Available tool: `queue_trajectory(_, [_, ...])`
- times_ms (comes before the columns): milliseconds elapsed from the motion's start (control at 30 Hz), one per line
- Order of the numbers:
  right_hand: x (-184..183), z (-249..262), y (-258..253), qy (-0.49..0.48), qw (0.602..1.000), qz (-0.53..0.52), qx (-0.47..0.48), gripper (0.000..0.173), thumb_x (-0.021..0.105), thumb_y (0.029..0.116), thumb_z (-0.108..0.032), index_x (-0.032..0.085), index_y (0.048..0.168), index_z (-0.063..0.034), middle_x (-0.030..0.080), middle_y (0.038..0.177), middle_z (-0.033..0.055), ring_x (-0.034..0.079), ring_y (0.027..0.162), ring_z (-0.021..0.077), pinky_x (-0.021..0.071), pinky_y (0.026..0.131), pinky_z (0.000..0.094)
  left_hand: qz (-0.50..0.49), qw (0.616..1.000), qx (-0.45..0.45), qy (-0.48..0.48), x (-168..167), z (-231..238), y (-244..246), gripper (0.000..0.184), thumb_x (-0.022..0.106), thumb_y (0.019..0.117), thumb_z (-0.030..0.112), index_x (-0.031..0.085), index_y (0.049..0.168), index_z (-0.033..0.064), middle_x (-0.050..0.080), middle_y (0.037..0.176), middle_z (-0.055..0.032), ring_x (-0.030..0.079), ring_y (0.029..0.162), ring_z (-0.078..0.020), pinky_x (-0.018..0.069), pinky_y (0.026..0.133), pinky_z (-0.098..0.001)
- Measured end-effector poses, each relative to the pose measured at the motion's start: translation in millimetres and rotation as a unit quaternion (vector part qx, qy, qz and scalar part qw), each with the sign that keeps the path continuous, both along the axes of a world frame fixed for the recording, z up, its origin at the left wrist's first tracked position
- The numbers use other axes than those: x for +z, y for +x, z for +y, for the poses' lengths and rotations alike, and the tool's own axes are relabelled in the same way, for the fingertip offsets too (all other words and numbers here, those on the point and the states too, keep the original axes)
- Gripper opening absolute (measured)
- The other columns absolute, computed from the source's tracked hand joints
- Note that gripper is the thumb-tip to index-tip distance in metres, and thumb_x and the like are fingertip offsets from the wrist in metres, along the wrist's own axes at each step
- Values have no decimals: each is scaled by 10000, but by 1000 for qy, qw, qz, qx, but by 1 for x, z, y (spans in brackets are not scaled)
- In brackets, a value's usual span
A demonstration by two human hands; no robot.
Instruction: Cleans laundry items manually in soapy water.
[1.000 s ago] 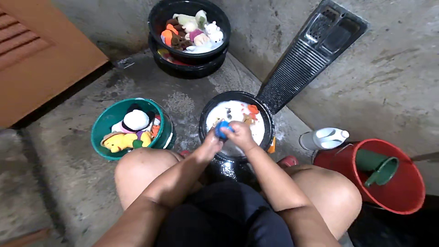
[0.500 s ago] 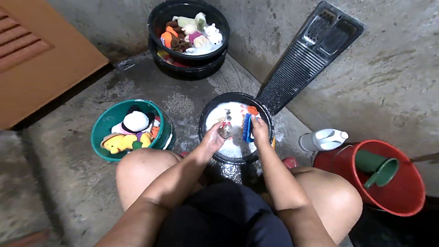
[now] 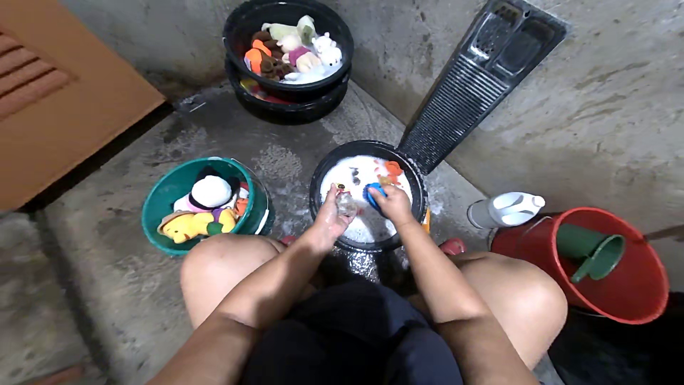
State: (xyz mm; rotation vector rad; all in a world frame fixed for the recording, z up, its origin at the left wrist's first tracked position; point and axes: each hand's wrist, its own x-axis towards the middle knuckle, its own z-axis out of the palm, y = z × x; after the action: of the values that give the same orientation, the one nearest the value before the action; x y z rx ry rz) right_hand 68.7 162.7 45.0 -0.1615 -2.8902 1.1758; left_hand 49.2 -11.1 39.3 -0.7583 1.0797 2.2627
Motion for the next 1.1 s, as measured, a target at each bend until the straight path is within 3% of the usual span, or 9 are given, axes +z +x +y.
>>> queue_trajectory(167, [0, -49, 10, 2, 939, 293, 177, 413, 711, 943, -341, 655, 692, -17, 691, 743, 123, 717, 771, 278, 603, 739, 483, -12, 997, 29, 68, 19, -3, 11, 502, 330, 1068, 552, 578, 1095, 117, 637, 893, -64, 640, 821, -177, 561, 741, -355])
queue_trajectory(333, [-25, 19, 1, 68, 989, -124, 43, 532, 525, 1042, -532, 733, 1163, -58, 727, 1178, 191, 676, 1160, 378, 498, 1014, 637, 32, 999, 25, -2, 8, -1, -7, 581, 376, 1044, 610, 527, 1279, 101, 624, 1064, -101, 630, 938, -223, 552, 830, -418])
queue_trajectory(400, [-25, 30, -6, -4, 988, -149, -47, 547, 525, 1044, -535, 716, 1164, -37, 716, 1146, 233, 675, 1122, 412, 490, 994, 661, 68, 997, 16, 29, 5, -6, -6, 568, 347, 1058, 591, 531, 1310, 117, 636, 1160, -125, 637, 1041, -269, 540, 899, -499])
queue_trajectory(467, [-13, 29, -10, -76, 986, -92, -114, 518, 528, 1056, -493, 711, 1144, -17, 713, 1093, 236, 687, 1044, 393, 518, 951, 631, 121, 991, -3, 50, -2, -5, -6, 359, 422, 1082, 339, 468, 1377, 139, 620, 1185, -138, 642, 1032, -286, 551, 889, -508])
queue_trajectory(533, [8, 21, -11, -101, 986, -36, -126, 496, 523, 1067, -460, 703, 1088, 2, 706, 1033, 226, 691, 962, 369, 537, 894, 607, 159, 986, -39, 6, -7, -1, -6, 600, 586, 995, 42, 306, 1511, 164, 592, 1247, -176, 654, 1025, -306, 573, 875, -498])
queue_trajectory(633, [33, 2, -5, -47, 998, 50, -1, 422, 615, 1032, -365, 724, 975, 39, 728, 972, 213, 714, 935, 352, 560, 885, 593, 257, 943, -143, -154, -15, 3, -5, 1009, 776, 812, -55, 150, 1579, 139, 585, 1305, -191, 678, 1030, -260, 600, 855, -424])
queue_trajectory(767, [33, 0, -6, 41, 969, 76, 232, 417, 692, 969, -400, 721, 841, -4, 728, 868, 153, 718, 879, 321, 564, 830, 587, 381, 864, -236, -228, -16, -4, 3, 871, 784, 827, 10, 297, 1544, 92, 629, 1294, -150, 666, 1116, -196, 573, 964, -396])
queue_trajectory(1000, [7, 64, -12, -133, 989, 26, -66, 418, 640, 1015, -374, 722, 1029, 36, 721, 1021, 206, 695, 993, 310, 536, 945, 561, 246, 950, -189, 25, -7, -9, 8, 794, 565, 809, -103, 303, 1519, 138, 582, 1328, -149, 632, 1116, -235, 548, 947, -416])
queue_trajectory(1100, [21, 33, -9, -179, 980, 70, -49, 357, 637, 1011, -299, 726, 993, 46, 729, 969, 177, 706, 928, 264, 569, 896, 512, 244, 950, -192, 37, -6, -6, 6, 661, 502, 848, -96, 401, 1467, 111, 606, 1279, -139, 636, 1087, -215, 544, 945, -405])
